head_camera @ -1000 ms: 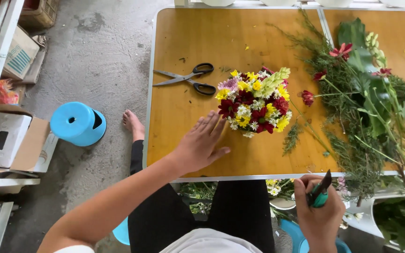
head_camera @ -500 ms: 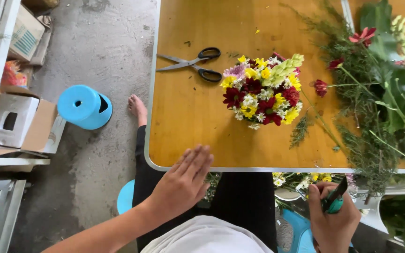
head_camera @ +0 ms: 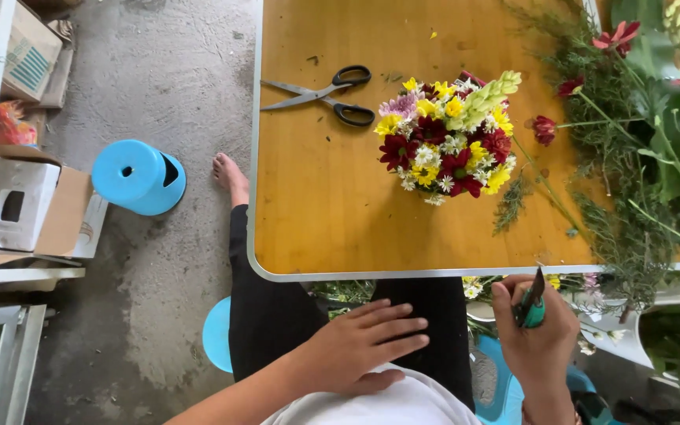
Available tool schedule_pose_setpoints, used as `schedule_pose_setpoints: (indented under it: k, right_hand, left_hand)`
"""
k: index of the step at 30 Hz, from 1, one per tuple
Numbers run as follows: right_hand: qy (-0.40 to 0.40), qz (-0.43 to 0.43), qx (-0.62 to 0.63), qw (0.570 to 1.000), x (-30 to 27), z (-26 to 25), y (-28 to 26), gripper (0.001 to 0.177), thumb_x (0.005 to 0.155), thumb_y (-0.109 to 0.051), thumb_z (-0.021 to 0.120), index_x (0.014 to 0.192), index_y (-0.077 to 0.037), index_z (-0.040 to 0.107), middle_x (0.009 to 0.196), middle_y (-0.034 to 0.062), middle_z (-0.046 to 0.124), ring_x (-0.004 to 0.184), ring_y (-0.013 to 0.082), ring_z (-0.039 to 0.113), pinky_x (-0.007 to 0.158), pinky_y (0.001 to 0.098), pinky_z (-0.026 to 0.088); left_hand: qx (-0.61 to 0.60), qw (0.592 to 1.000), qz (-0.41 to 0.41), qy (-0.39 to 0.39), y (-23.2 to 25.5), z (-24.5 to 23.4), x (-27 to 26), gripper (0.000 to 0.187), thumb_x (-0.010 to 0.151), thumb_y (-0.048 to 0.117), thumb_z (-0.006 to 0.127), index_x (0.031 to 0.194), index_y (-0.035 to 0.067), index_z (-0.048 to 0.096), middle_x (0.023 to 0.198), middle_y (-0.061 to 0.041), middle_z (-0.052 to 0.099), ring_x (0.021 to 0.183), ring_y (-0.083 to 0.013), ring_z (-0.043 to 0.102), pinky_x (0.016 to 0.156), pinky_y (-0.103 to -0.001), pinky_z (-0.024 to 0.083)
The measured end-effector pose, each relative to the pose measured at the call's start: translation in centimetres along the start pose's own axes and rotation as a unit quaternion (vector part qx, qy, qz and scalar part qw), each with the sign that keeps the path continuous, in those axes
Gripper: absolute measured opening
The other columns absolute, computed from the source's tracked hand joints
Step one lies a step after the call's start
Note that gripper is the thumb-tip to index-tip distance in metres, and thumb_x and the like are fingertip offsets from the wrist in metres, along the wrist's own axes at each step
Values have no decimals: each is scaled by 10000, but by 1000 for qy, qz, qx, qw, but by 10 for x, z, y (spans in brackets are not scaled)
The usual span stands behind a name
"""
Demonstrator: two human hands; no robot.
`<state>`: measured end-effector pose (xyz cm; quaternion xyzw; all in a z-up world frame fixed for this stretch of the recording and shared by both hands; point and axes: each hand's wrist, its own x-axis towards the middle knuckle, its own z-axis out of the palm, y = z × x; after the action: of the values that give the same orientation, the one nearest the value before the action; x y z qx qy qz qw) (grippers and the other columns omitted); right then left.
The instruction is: The person arranges a bouquet of flowers on a wooden table, using scissors to trim stems and a utility knife to cut tape. They add small white flowers to the arrangement and adjust the positioning of the blooms.
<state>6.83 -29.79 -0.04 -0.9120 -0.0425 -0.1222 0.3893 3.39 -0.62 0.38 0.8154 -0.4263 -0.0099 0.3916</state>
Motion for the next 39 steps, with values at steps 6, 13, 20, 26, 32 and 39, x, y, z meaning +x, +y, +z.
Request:
schedule_pose_setpoints:
  k: [6,13,20,26,32,39]
  right_hand:
    - [17,-59,-12,998,15,-6,-33,256,1034,-199,638,843,-55,547,898,89,684,754,209,655,691,358,533]
    - [48,0,-8,999,7,-13,-8,246,1037,-180,677,874,-49,548,948,128,686,809,256,673,723,412,559]
    - [90,23,24,995,7,-22,-6,235,1054,-143,672,896,-60,519,992,138,655,915,288,673,818,448,596]
    - [137,116,65,982,15,-16,21,242,1060,-260,670,947,-76,562,944,80,645,863,244,659,764,423,555]
    - [92,189,53,976,53,-34,8,210,977,-266,495,972,-113,351,767,31,321,563,147,274,520,356,273]
    - [-44,64,-156,985,102,-7,18,125,987,-113,673,1056,-22,621,765,29,537,529,80,342,439,195,333]
  left_hand:
    - [33,989,16,-143,-71,89,-8,410,1044,435,561,1449,499,543,1757,-58,170,1639,-360,36,1266,-647,-11]
    - [109,987,105,-45,-63,124,23,555,1038,479,500,1545,255,468,1532,-56,575,1515,-304,443,1283,-493,242]
    - [114,989,-95,-7,-102,102,61,473,1019,397,505,1335,49,559,1423,-230,564,1314,-464,498,1099,-572,355]
    - [41,973,216,-72,-65,145,56,532,1013,571,412,1365,241,635,1507,-37,608,1488,-230,512,1305,-550,174]
    - [89,977,-180,-66,-170,128,4,646,1010,549,477,1455,81,470,1511,-193,481,1404,-456,386,1172,-563,264]
    - [35,840,-429,-331,-153,152,-63,609,1037,529,498,1553,247,337,1633,-208,213,1301,-463,515,1024,-591,479]
